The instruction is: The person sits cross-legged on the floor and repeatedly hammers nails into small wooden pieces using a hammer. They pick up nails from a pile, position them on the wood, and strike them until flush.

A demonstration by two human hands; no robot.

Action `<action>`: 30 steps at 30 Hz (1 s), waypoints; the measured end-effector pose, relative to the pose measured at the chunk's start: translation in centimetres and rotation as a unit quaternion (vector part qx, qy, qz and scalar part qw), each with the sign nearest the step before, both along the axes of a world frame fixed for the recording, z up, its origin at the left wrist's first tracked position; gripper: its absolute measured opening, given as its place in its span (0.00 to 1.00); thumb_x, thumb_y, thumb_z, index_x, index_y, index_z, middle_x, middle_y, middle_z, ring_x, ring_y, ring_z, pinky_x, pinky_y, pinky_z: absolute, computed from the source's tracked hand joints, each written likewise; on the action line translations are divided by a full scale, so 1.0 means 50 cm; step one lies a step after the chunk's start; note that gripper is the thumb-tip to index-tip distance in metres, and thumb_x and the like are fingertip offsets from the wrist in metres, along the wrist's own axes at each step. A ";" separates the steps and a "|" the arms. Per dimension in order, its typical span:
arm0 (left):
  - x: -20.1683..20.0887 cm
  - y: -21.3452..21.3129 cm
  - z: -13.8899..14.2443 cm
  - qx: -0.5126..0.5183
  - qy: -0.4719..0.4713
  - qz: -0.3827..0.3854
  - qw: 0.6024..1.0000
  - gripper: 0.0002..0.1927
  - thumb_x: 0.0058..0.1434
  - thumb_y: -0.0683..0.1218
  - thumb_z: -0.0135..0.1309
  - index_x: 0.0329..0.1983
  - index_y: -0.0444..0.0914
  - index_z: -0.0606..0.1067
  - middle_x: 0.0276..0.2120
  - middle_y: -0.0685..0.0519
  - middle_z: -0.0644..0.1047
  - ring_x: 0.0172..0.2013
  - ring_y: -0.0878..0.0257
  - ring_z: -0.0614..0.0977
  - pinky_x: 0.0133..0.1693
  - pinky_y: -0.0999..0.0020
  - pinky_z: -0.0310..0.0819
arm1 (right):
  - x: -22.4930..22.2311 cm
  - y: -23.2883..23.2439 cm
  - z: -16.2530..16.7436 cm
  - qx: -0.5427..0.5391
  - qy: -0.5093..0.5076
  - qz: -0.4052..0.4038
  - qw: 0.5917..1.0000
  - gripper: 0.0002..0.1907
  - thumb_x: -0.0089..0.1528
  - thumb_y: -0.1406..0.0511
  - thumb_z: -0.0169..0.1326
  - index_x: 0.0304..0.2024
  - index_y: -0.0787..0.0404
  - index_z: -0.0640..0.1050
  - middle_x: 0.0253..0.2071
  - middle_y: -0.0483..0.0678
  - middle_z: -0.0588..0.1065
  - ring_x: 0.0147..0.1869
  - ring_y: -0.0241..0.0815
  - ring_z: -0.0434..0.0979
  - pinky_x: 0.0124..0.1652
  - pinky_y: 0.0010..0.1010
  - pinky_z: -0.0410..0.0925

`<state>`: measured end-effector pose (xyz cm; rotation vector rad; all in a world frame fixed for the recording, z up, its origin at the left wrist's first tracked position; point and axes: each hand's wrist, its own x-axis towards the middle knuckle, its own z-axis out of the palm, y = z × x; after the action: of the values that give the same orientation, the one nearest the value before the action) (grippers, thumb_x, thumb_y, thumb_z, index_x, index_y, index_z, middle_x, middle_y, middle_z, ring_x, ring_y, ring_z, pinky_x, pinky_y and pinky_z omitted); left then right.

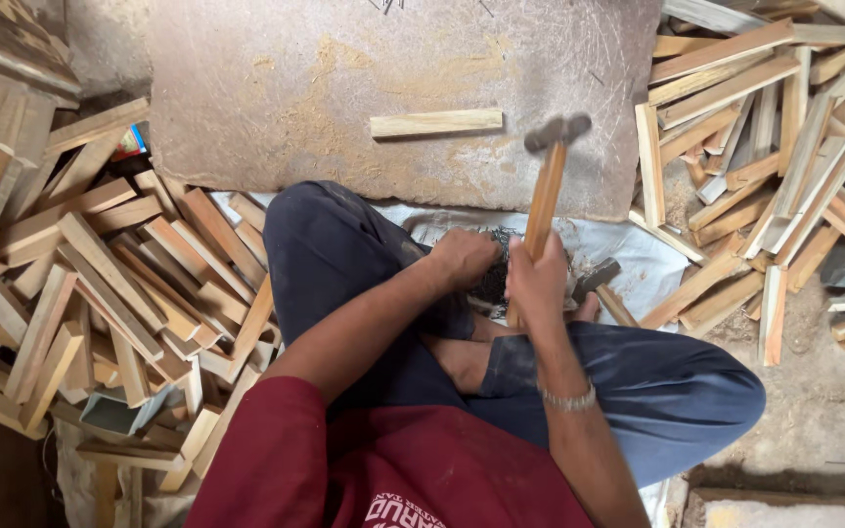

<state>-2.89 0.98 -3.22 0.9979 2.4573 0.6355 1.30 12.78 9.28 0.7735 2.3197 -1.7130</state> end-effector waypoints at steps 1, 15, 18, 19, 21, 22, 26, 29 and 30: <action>-0.001 0.001 0.000 0.008 0.001 -0.003 1.000 0.07 0.56 0.43 0.55 0.38 0.39 0.80 0.40 0.42 0.81 0.43 0.45 0.84 0.41 0.50 0.80 | -0.020 -0.002 0.002 0.031 0.005 0.010 0.999 0.14 0.65 0.63 0.54 0.46 0.64 0.67 0.20 0.44 0.69 0.16 0.32 0.69 0.15 0.27 0.63; -0.004 -0.017 0.067 0.147 -0.164 0.148 0.964 0.05 0.57 0.43 0.56 0.34 0.38 0.79 0.34 0.43 0.81 0.38 0.45 0.83 0.40 0.51 0.78 | 0.032 0.053 0.050 -0.151 -0.133 -0.008 0.979 0.17 0.67 0.64 0.53 0.57 0.63 0.69 0.25 0.42 0.67 0.20 0.31 0.65 0.19 0.24 0.63; -0.005 -0.016 0.042 0.278 -0.157 0.194 0.928 0.04 0.57 0.41 0.60 0.35 0.37 0.78 0.33 0.45 0.82 0.35 0.51 0.84 0.40 0.57 0.79 | 0.071 0.095 0.037 -0.310 -0.141 -0.062 0.938 0.18 0.67 0.62 0.52 0.58 0.58 0.70 0.24 0.41 0.65 0.20 0.30 0.63 0.19 0.23 0.61; -0.007 -0.018 0.034 0.328 -0.160 0.213 0.906 0.03 0.58 0.40 0.61 0.35 0.37 0.79 0.32 0.47 0.82 0.35 0.55 0.84 0.39 0.59 0.80 | 0.085 0.105 0.030 -0.366 -0.141 -0.080 0.916 0.17 0.67 0.62 0.52 0.58 0.57 0.71 0.24 0.41 0.65 0.20 0.29 0.63 0.20 0.22 0.61; -0.013 -0.024 0.026 0.410 -0.230 0.260 0.844 0.03 0.61 0.39 0.60 0.37 0.35 0.78 0.32 0.49 0.82 0.33 0.61 0.84 0.38 0.64 0.81 | 0.104 0.116 0.010 -0.368 -0.131 -0.075 0.917 0.16 0.68 0.62 0.51 0.58 0.57 0.71 0.25 0.41 0.64 0.21 0.30 0.63 0.20 0.23 0.61; -0.018 -0.029 0.027 0.440 -0.291 0.289 0.799 0.04 0.62 0.39 0.60 0.38 0.35 0.76 0.32 0.49 0.82 0.33 0.62 0.84 0.36 0.66 0.81 | 0.109 0.119 0.001 -0.370 -0.124 -0.070 0.918 0.16 0.68 0.62 0.51 0.58 0.57 0.71 0.25 0.41 0.64 0.22 0.30 0.63 0.21 0.23 0.62; -0.044 -0.049 0.060 0.477 -0.360 0.338 0.727 0.08 0.66 0.37 0.56 0.48 0.31 0.77 0.36 0.50 0.81 0.35 0.65 0.84 0.39 0.71 0.83 | 0.115 0.122 -0.020 -0.404 -0.105 -0.078 0.905 0.15 0.68 0.61 0.51 0.56 0.56 0.71 0.24 0.41 0.65 0.21 0.31 0.63 0.20 0.25 0.62; -0.062 -0.062 0.099 0.474 -0.370 0.339 0.724 0.11 0.68 0.37 0.55 0.52 0.31 0.78 0.39 0.50 0.83 0.37 0.66 0.85 0.44 0.72 0.84 | 0.115 0.122 -0.021 -0.408 -0.106 -0.081 0.903 0.15 0.67 0.61 0.51 0.55 0.56 0.71 0.24 0.42 0.65 0.20 0.31 0.63 0.20 0.25 0.63; -0.069 -0.066 0.110 0.457 -0.352 0.338 0.744 0.12 0.66 0.37 0.56 0.52 0.31 0.78 0.39 0.50 0.83 0.37 0.67 0.85 0.45 0.72 0.84 | 0.114 0.122 -0.020 -0.406 -0.107 -0.081 0.904 0.15 0.67 0.61 0.51 0.55 0.56 0.71 0.24 0.41 0.65 0.20 0.31 0.63 0.20 0.25 0.63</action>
<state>-6.35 -2.33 2.27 -0.0501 1.6575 2.1207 7.01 18.88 8.27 0.9047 1.2189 -2.2508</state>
